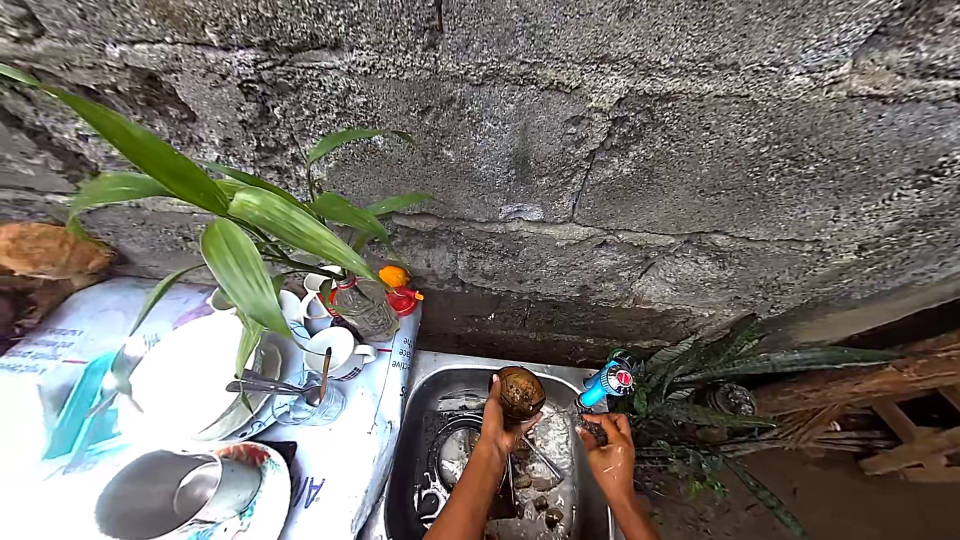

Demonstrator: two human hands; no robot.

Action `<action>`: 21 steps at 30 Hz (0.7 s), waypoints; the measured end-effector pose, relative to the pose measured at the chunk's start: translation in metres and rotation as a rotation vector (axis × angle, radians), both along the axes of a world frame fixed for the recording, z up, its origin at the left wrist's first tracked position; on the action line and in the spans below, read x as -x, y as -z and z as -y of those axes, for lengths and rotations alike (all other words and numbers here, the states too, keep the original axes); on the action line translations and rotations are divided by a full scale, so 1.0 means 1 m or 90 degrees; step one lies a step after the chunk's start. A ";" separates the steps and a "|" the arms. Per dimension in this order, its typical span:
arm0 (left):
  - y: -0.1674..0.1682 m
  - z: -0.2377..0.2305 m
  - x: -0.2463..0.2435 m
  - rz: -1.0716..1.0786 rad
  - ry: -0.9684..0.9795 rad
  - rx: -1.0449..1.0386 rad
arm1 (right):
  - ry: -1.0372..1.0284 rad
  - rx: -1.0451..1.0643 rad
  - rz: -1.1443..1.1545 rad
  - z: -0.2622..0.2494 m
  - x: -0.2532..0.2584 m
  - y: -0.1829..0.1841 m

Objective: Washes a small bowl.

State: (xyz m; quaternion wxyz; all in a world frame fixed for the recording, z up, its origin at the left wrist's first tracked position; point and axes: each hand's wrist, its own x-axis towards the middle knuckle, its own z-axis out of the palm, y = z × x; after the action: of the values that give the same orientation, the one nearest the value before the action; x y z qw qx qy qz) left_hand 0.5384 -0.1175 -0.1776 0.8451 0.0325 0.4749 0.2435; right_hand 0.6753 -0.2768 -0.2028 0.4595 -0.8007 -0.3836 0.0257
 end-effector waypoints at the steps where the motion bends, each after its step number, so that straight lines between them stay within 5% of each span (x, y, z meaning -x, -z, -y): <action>1: 0.000 -0.001 -0.001 0.003 0.009 -0.003 | -0.022 -0.034 0.003 -0.006 0.008 -0.004; 13: 0.003 0.023 -0.016 -0.101 -0.050 0.000 | -0.316 -0.091 0.137 -0.041 0.042 -0.004; 21: 0.001 0.027 -0.007 -0.122 -0.026 0.004 | -0.334 -0.072 0.153 -0.033 0.035 -0.008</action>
State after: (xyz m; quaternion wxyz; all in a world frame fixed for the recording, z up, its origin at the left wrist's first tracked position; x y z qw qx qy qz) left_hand 0.5455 -0.1448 -0.1783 0.7907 0.0432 0.5548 0.2551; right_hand 0.6402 -0.2438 -0.1949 0.4322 -0.6448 -0.6299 0.0275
